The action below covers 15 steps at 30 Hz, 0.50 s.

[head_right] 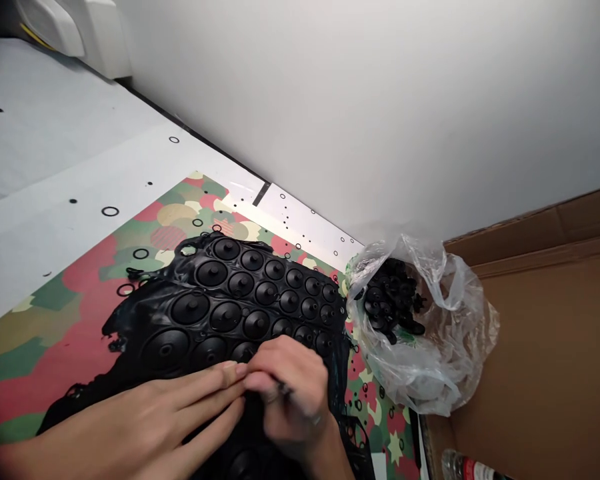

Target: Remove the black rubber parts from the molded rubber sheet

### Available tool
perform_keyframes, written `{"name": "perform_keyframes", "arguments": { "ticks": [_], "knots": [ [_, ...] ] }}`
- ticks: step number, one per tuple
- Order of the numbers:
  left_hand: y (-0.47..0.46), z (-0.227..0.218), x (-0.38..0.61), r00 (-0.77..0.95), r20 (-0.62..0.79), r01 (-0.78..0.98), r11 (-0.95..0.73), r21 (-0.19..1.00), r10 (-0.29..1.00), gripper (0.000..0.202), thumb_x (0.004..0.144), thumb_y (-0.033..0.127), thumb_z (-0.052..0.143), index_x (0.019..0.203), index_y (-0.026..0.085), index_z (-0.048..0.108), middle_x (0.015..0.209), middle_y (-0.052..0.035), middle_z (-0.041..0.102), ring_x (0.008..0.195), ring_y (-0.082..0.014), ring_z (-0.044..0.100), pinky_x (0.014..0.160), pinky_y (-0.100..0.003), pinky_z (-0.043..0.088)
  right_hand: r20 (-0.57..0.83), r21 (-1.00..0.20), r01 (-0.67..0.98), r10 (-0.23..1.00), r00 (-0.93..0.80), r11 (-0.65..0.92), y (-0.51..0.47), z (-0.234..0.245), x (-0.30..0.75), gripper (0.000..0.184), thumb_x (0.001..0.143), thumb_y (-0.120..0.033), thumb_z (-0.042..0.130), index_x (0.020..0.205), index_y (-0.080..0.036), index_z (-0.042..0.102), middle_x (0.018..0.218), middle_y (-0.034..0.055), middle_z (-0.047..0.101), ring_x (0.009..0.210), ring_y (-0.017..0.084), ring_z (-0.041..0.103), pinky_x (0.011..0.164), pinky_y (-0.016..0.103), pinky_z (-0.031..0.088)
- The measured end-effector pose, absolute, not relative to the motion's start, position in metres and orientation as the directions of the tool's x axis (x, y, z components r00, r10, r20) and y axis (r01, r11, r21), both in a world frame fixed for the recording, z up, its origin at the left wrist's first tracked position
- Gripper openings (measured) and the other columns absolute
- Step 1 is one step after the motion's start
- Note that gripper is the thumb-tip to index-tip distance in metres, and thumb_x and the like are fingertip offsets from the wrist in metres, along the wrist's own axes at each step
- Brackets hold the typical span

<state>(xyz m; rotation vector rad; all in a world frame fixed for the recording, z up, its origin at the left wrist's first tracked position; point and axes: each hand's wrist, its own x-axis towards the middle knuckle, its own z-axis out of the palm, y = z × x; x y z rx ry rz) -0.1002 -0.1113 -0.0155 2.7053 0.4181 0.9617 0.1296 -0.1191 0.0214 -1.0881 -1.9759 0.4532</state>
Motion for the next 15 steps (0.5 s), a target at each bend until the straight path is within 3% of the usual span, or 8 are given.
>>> {"name": "perform_keyframes", "arguments": {
  "ticks": [2,4,15],
  "knots": [
    [-0.111,-0.017,-0.101,0.745,0.576,0.193,-0.936,0.296,0.336,0.04,0.103,0.029,0.063,0.136,0.012,0.077,0.139,-0.013,0.082,0.135,-0.0288,0.071,0.127,-0.037,0.053,0.37,-0.792,0.45,0.91,-0.184,0.413,-0.119,0.026,0.133,0.036,0.119,-0.038,0.057,0.094,-0.02,0.076,0.077,0.003,0.071,0.066,0.016,0.066,0.059,0.028,0.051],
    [-0.111,-0.017,-0.1,0.743,0.575,0.2,-0.933,0.298,0.343,0.038,0.104,0.029,0.065,0.136,0.012,0.078,0.138,-0.0129,0.082,0.136,-0.0282,0.071,0.129,-0.037,0.051,0.288,-0.865,0.39,0.949,-0.13,0.315,-0.12,0.029,0.136,0.036,0.118,-0.037,0.059,0.09,-0.021,0.076,0.076,0.0018,0.07,0.063,0.014,0.063,0.058,0.026,0.048],
    [-0.106,-0.007,-0.1,0.735,0.574,0.189,-0.922,0.339,0.361,0.036,0.106,0.023,0.056,0.132,0.013,0.079,0.131,-0.0086,0.085,0.134,-0.0276,0.07,0.134,-0.039,0.044,0.272,-0.864,0.39,0.947,-0.169,0.318,-0.126,0.029,0.141,0.025,0.117,-0.032,0.062,0.101,-0.021,0.078,0.086,0.0039,0.074,0.076,0.017,0.066,0.067,0.029,0.049]
  ]
}}
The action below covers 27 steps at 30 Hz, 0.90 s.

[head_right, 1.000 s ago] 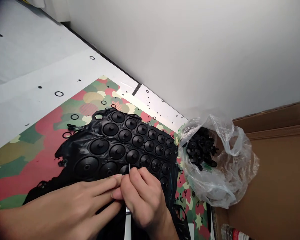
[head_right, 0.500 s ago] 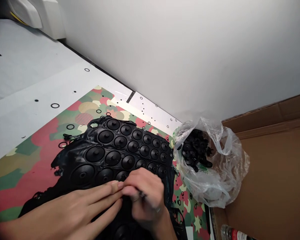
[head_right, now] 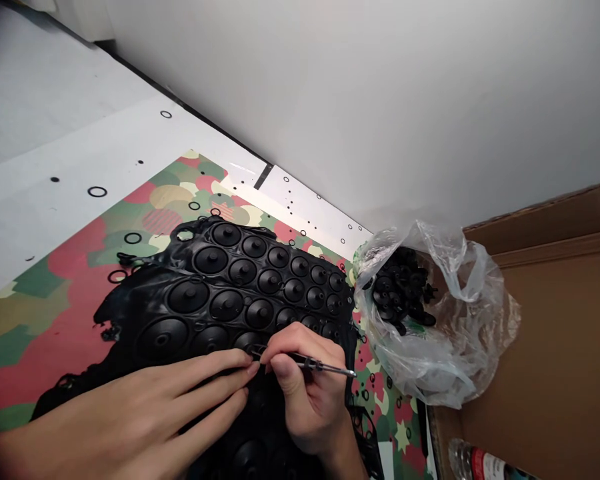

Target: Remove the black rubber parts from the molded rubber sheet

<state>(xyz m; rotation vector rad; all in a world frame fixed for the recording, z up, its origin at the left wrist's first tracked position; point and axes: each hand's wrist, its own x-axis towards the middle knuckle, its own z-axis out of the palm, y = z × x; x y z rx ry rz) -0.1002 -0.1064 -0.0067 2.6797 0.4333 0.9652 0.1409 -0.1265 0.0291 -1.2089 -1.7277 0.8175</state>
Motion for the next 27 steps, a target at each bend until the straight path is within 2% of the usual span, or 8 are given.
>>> {"name": "perform_keyframes", "arguments": {
  "ticks": [9,17,22,27],
  "knots": [
    [-0.105,-0.002,-0.101,0.749,0.563,0.197,-0.928,0.316,0.35,0.04,0.115,0.026,0.047,0.133,0.014,0.08,0.135,-0.0042,0.083,0.131,-0.0273,0.071,0.132,-0.038,0.044,0.285,-0.851,0.398,0.938,-0.199,0.343,-0.131,0.028,0.144,0.018,0.116,-0.029,0.062,0.107,-0.022,0.077,0.09,0.0039,0.075,0.08,0.018,0.068,0.07,0.031,0.051],
    [-0.103,-0.002,-0.101,0.749,0.565,0.2,-0.931,0.305,0.346,0.04,0.113,0.026,0.047,0.132,0.014,0.08,0.133,-0.0046,0.084,0.129,-0.0285,0.071,0.125,-0.038,0.05,0.311,-0.807,0.449,0.922,-0.231,0.384,-0.132,0.029,0.141,0.016,0.115,-0.023,0.06,0.108,-0.021,0.074,0.092,0.004,0.073,0.083,0.018,0.07,0.072,0.031,0.053],
    [-0.106,-0.005,-0.1,0.745,0.573,0.214,-0.935,0.281,0.342,0.04,0.111,0.021,0.048,0.132,0.013,0.08,0.131,-0.0054,0.083,0.128,-0.0275,0.071,0.126,-0.037,0.05,0.404,-0.652,0.557,0.857,-0.319,0.515,-0.127,0.034,0.134,0.022,0.119,-0.022,0.052,0.107,-0.02,0.071,0.088,0.005,0.073,0.08,0.019,0.072,0.071,0.031,0.056],
    [-0.107,-0.005,-0.098,0.741,0.579,0.213,-0.937,0.276,0.339,0.04,0.111,0.02,0.045,0.129,0.013,0.08,0.128,-0.0075,0.083,0.124,-0.0268,0.072,0.127,-0.037,0.05,0.477,-0.47,0.657,0.796,-0.373,0.589,-0.129,0.03,0.13,0.031,0.122,-0.033,0.051,0.107,-0.018,0.073,0.087,0.0075,0.075,0.075,0.019,0.073,0.064,0.031,0.058]
  ]
}}
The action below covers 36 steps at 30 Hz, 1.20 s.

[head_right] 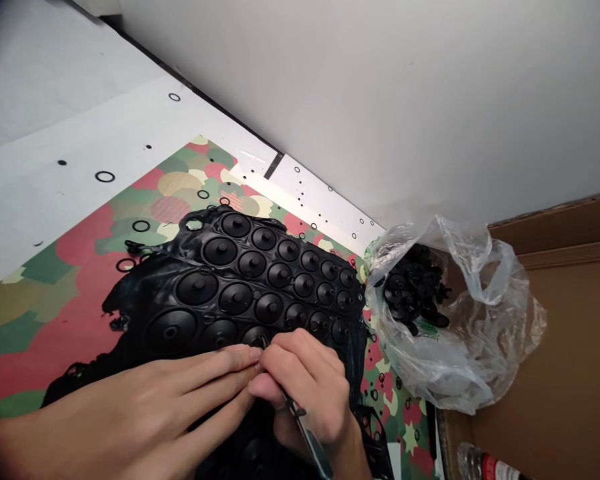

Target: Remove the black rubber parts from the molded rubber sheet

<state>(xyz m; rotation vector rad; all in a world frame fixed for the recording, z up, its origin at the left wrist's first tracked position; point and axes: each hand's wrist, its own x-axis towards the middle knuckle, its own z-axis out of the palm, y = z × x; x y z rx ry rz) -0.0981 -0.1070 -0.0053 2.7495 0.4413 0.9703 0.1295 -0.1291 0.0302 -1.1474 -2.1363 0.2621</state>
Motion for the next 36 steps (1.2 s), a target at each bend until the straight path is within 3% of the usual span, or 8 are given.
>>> {"name": "perform_keyframes", "arguments": {
  "ticks": [5,9,15,22,26,30,36],
  "knots": [
    [-0.106,-0.006,-0.098,0.722,0.602,0.215,-0.937,0.275,0.342,0.039,0.112,0.02,0.044,0.125,0.013,0.08,0.127,-0.0088,0.084,0.125,-0.0278,0.072,0.129,-0.038,0.048,0.571,-0.298,0.742,0.735,-0.366,0.601,-0.139,0.024,0.131,0.032,0.121,-0.033,0.057,0.108,-0.016,0.08,0.089,0.0091,0.08,0.08,0.022,0.08,0.07,0.032,0.064],
    [-0.106,-0.007,-0.097,0.722,0.598,0.225,-0.935,0.273,0.349,0.041,0.114,0.023,0.042,0.124,0.013,0.08,0.128,-0.0095,0.083,0.125,-0.0278,0.072,0.128,-0.038,0.048,0.585,-0.24,0.767,0.719,-0.375,0.595,-0.144,0.023,0.135,0.023,0.118,-0.026,0.062,0.114,-0.017,0.083,0.093,0.0081,0.083,0.081,0.022,0.081,0.073,0.033,0.067],
    [-0.106,-0.002,-0.098,0.738,0.578,0.227,-0.936,0.27,0.347,0.038,0.111,0.02,0.044,0.123,0.013,0.08,0.12,-0.0086,0.083,0.12,-0.0272,0.072,0.128,-0.039,0.048,0.601,-0.209,0.751,0.689,-0.406,0.626,-0.138,0.015,0.138,0.016,0.113,-0.025,0.071,0.121,-0.018,0.082,0.097,0.0084,0.083,0.08,0.023,0.081,0.073,0.035,0.067],
    [-0.111,-0.008,-0.096,0.719,0.573,0.244,-0.915,0.322,0.393,0.031,0.107,0.021,0.053,0.119,0.014,0.08,0.114,-0.0106,0.084,0.113,-0.0264,0.073,0.124,-0.036,0.052,0.537,-0.255,0.733,0.723,-0.435,0.63,-0.136,0.016,0.135,0.022,0.109,-0.018,0.073,0.13,-0.023,0.08,0.092,0.0074,0.08,0.076,0.024,0.076,0.065,0.035,0.063],
    [-0.111,-0.014,-0.094,0.712,0.568,0.248,-0.904,0.348,0.414,0.028,0.108,0.027,0.058,0.118,0.016,0.081,0.11,-0.01,0.084,0.111,-0.0259,0.073,0.125,-0.034,0.052,0.482,-0.251,0.717,0.726,-0.49,0.65,-0.133,0.021,0.127,0.018,0.111,-0.011,0.064,0.122,-0.019,0.077,0.087,0.0077,0.074,0.068,0.02,0.067,0.059,0.032,0.056],
    [-0.111,-0.017,-0.094,0.734,0.563,0.202,-0.913,0.353,0.38,0.024,0.106,0.03,0.064,0.116,0.019,0.083,0.11,-0.0097,0.084,0.108,-0.0261,0.074,0.126,-0.037,0.053,0.466,-0.225,0.726,0.727,-0.505,0.649,-0.131,0.021,0.121,0.019,0.113,-0.011,0.057,0.118,-0.016,0.075,0.085,0.0083,0.07,0.071,0.02,0.07,0.062,0.031,0.056],
    [-0.111,-0.017,-0.093,0.725,0.555,0.239,-0.904,0.353,0.408,0.031,0.11,0.034,0.063,0.128,0.016,0.08,0.125,-0.0104,0.084,0.125,-0.0268,0.071,0.126,-0.035,0.053,0.46,-0.224,0.754,0.75,-0.476,0.617,-0.128,0.018,0.126,0.028,0.111,-0.008,0.057,0.125,-0.019,0.079,0.098,0.0114,0.076,0.069,0.018,0.071,0.059,0.026,0.057]
  ]
}}
